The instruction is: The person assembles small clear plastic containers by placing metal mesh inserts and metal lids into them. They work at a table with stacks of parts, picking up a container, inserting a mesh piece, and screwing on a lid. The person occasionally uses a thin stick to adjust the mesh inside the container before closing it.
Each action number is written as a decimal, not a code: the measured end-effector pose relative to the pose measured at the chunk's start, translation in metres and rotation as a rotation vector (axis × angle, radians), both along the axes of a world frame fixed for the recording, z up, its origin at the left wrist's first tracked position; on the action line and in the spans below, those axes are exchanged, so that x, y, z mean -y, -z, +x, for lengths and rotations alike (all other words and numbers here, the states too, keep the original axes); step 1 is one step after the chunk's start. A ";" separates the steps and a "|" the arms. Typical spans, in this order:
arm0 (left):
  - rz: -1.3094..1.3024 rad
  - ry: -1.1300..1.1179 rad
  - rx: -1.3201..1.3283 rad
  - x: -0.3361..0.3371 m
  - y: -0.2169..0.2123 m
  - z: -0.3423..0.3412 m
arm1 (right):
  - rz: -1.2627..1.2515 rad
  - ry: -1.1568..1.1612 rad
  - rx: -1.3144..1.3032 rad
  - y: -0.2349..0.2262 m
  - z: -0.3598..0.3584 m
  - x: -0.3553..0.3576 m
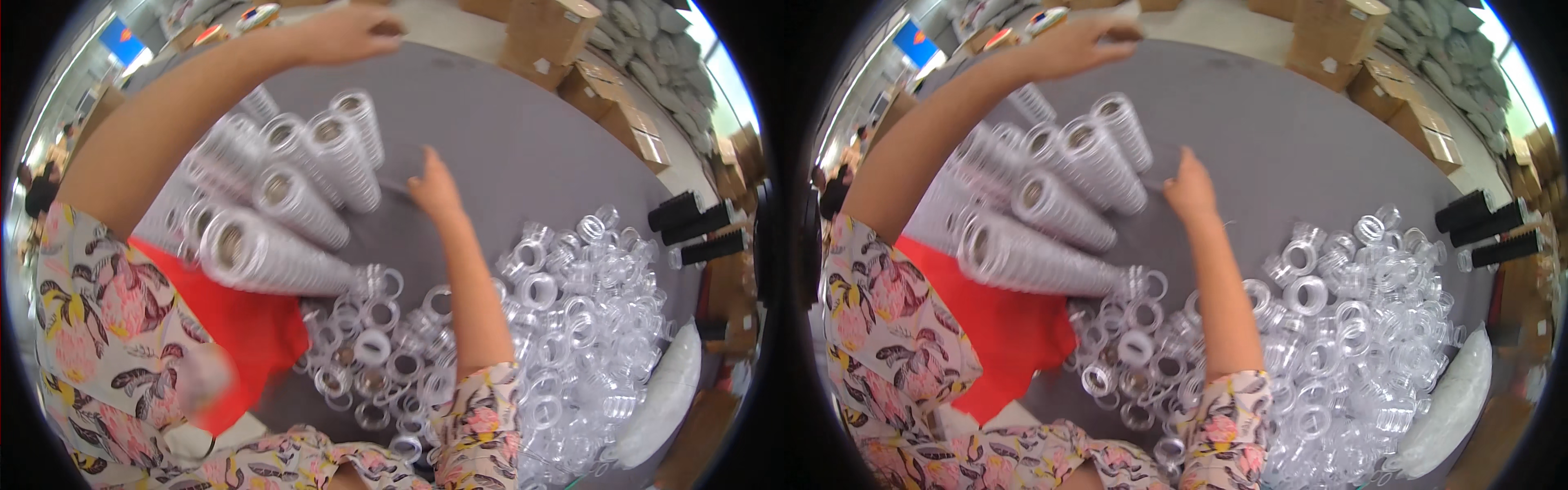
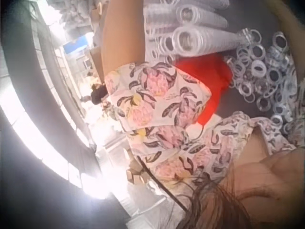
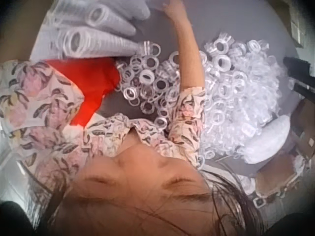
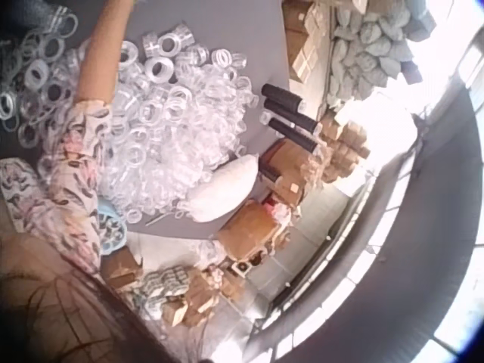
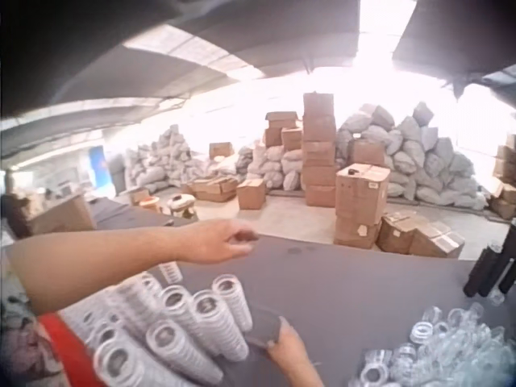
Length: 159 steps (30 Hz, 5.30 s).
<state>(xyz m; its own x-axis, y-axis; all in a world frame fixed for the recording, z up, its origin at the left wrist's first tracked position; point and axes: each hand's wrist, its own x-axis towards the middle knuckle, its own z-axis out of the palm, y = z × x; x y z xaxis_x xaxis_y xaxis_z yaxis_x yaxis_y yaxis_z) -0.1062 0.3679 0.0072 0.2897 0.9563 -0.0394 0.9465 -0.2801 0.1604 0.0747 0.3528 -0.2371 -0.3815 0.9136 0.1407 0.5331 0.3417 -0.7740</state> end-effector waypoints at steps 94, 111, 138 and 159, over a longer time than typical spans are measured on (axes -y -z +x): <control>1.032 -0.370 1.124 0.529 0.217 -0.041 | -0.230 -0.066 -0.744 -0.171 -0.124 0.411; 1.021 -0.373 1.158 0.534 0.213 -0.047 | 0.537 -0.429 -0.425 -0.053 -0.084 0.508; -0.088 0.577 1.665 0.650 0.117 -0.035 | 0.993 -0.585 -0.178 -0.123 -0.126 0.479; 0.494 -0.339 1.424 0.554 0.356 -0.054 | 1.061 -0.515 -0.237 -0.108 -0.079 0.506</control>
<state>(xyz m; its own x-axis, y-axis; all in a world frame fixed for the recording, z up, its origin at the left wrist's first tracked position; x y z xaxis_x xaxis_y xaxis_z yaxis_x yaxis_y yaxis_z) -0.1598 -0.1861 -0.3483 -0.4142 0.8169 0.4013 0.1243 -0.3861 0.9141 -0.0047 -0.1529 -0.1290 -0.5308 0.0477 0.8462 0.0292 0.9989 -0.0380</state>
